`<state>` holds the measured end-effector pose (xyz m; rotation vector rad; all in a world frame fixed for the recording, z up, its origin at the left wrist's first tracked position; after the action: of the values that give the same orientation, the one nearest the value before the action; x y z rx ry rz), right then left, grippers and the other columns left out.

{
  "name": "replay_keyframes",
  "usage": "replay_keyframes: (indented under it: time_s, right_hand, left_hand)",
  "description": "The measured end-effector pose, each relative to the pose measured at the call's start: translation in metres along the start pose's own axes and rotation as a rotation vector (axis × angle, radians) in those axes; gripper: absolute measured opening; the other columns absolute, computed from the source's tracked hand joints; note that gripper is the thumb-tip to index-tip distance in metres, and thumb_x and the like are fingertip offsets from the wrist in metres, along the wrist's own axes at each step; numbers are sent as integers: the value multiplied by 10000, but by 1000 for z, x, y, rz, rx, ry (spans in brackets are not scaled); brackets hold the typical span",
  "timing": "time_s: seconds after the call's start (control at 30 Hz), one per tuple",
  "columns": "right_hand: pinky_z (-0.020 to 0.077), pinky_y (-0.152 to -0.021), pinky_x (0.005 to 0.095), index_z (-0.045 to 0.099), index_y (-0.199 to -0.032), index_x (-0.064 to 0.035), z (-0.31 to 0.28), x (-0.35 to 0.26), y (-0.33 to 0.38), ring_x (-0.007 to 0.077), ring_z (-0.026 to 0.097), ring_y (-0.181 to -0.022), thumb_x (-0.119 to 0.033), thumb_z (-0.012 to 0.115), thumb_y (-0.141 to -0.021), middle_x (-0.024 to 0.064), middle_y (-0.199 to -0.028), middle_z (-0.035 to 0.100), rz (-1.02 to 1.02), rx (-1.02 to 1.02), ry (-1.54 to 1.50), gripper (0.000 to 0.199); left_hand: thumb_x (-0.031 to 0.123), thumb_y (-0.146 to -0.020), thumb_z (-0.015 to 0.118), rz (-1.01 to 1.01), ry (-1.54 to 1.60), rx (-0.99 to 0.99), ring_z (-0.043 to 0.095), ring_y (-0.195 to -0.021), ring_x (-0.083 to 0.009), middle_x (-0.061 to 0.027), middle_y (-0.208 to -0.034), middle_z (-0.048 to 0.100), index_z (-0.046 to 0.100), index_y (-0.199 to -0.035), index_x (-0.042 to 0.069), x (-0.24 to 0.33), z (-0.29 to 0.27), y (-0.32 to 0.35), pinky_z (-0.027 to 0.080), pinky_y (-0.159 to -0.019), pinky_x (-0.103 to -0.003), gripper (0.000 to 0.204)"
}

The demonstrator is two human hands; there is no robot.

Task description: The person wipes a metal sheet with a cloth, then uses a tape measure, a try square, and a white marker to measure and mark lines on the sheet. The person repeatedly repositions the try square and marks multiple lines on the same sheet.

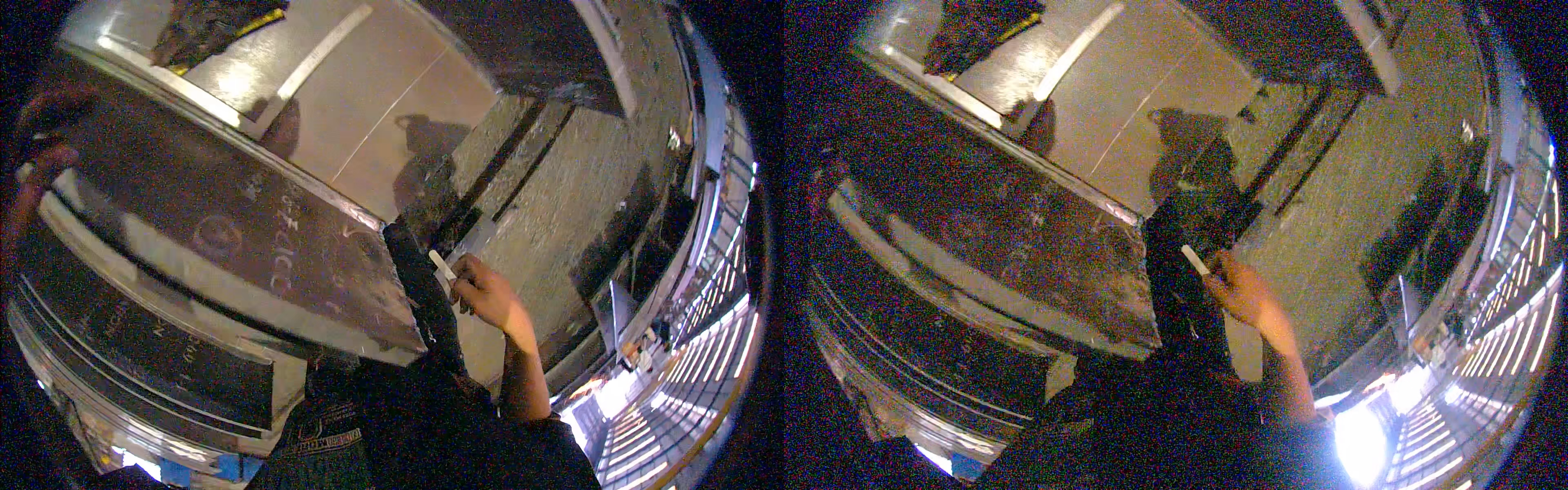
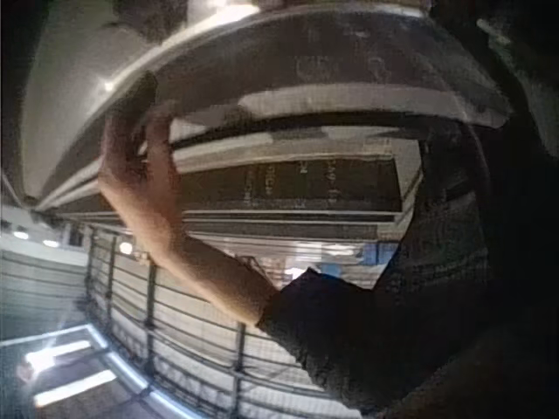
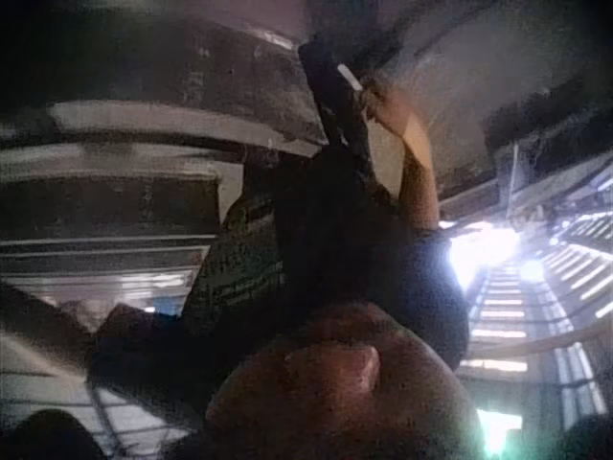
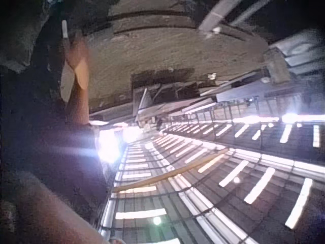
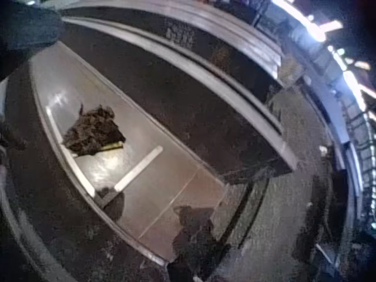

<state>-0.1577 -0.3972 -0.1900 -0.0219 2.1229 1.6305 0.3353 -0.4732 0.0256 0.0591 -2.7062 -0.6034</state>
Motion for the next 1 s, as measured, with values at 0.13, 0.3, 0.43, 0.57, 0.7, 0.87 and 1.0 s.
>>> replay_keyframes:
  time_s: [0.13, 0.3, 0.43, 0.57, 0.7, 0.87, 1.0]
  right_hand:
    - [467, -507, 329, 531, -981, -18, -30, 128, -34, 180, 590, -570, -204, 541, -916, 88, -705, 615, 61, 269, -231, 197]
    - [514, -524, 393, 588, -861, -15, -47, 388, -71, 240, 646, -621, -239, 507, -915, 131, -771, 657, 328, 183, -359, 243]
    - [549, -563, 424, 610, -825, -16, -102, 471, -76, 275, 676, -663, -249, 493, -910, 158, -831, 681, 462, -54, -461, 274]
    - [571, -614, 430, 611, -858, -18, -171, 451, -93, 293, 682, -684, -245, 499, -901, 167, -884, 690, 353, -139, -450, 257]
    - [557, -572, 381, 584, -886, 6, -295, 311, -103, 271, 673, -639, -219, 545, -878, 148, -776, 661, 105, 337, 294, 229]
    - [527, -612, 378, 603, -946, 36, -359, 247, -189, 277, 681, -702, -236, 629, -826, 182, -757, 657, -341, 313, 395, 298]
    - [505, -824, 446, 655, -990, 43, -335, 143, -135, 399, 647, -915, -341, 596, -855, 278, -923, 659, -27, 277, 657, 412]
  left_hand:
    - [126, -843, 659, -17, 228, 268, 635, -1040, -268, -135, -1124, 660, 609, -1176, 61, 14, -4, 54, 497, -920, -396, 343]
    - [9, -829, 612, -473, 389, 484, 578, -1120, -222, -117, -1166, 639, 605, -1153, -15, 49, 8, 195, 414, -995, -339, 325]
    - [22, -849, 601, -770, 582, 753, 604, -1060, -213, -122, -1114, 655, 624, -1115, -32, 102, 71, 249, 433, -957, -317, 273]
    - [44, -831, 617, -870, 869, 803, 620, -964, -172, -94, -1037, 666, 655, -1076, -9, 189, 132, 230, 480, -853, -303, 253]
    - [80, -797, 673, -693, 813, 765, 625, -907, -180, -92, -963, 657, 671, -1068, 27, 256, 143, 163, 488, -788, -295, 276]
    - [67, -753, 699, -745, 579, 843, 561, -757, -207, -96, -837, 605, 694, -1037, 50, 303, 139, 169, 470, -725, -317, 285]
    - [55, -755, 687, -841, 606, 944, 565, -785, -209, -100, -864, 605, 695, -1038, 45, 321, 158, 199, 466, -743, -324, 284]
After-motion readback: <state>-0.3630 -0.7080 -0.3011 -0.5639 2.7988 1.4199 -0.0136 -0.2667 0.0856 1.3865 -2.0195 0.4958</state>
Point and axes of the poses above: each hand's wrist, its own y-axis away from the middle knuckle, its own z-axis out of the palm, x = y × z, the point moved 8 cm from there along -y, towards the middle knuckle
